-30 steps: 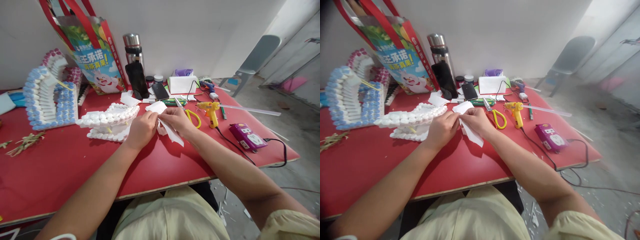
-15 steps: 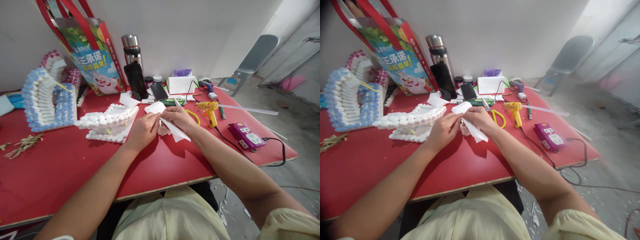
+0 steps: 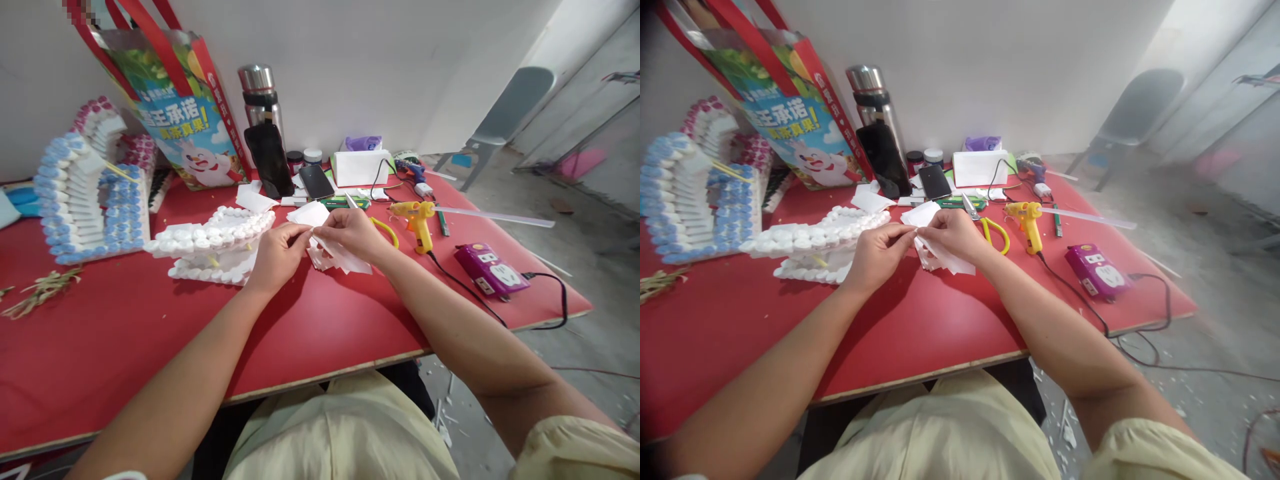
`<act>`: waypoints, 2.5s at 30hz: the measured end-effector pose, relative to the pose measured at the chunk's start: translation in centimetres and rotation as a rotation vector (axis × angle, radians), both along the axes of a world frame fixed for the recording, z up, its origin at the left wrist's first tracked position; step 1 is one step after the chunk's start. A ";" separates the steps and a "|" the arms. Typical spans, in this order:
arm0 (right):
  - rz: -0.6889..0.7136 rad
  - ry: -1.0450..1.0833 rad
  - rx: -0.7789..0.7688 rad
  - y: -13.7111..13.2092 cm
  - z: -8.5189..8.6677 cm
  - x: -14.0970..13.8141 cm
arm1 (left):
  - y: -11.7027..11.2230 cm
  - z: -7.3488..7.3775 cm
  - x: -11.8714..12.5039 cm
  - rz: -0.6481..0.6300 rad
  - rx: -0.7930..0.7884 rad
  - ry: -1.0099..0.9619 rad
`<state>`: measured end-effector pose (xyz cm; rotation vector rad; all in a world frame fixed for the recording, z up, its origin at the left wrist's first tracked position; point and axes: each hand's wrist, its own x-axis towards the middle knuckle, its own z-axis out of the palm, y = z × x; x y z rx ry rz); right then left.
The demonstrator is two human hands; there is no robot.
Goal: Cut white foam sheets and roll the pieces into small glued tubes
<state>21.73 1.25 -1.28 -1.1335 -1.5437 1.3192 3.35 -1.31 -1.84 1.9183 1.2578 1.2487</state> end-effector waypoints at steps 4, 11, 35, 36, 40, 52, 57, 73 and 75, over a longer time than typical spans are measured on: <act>0.244 0.316 -0.411 0.7 -0.1 0.5 | 0.2 -0.2 -0.1 -0.006 -0.103 -0.141; 0.328 0.444 -0.477 0.4 -0.1 0.0 | 0.7 -0.4 -0.5 -0.009 -0.153 -0.238; -0.052 0.147 0.074 -1.6 -0.1 -2.4 | -0.5 -0.5 0.5 0.111 0.336 0.178; -0.035 0.175 0.048 -1.6 0.0 -2.4 | -0.4 -0.6 0.4 0.109 0.371 0.230; -0.041 0.200 0.026 -1.9 0.3 -2.5 | -0.2 -1.1 0.1 0.116 0.475 0.444; -0.016 -0.065 0.342 -1.4 0.3 -1.1 | 0.2 -0.1 -0.1 -0.106 -0.102 -0.277; 0.004 -0.083 0.301 -1.4 0.1 -1.1 | 0.6 -0.2 -0.4 -0.082 -0.088 -0.269; 0.329 0.456 -0.512 -0.1 0.6 0.2 | 0.7 -0.2 -0.3 -0.042 -0.129 -0.251; 0.290 0.456 -0.495 -0.2 0.8 0.2 | 0.7 -0.2 -0.3 -0.048 -0.128 -0.259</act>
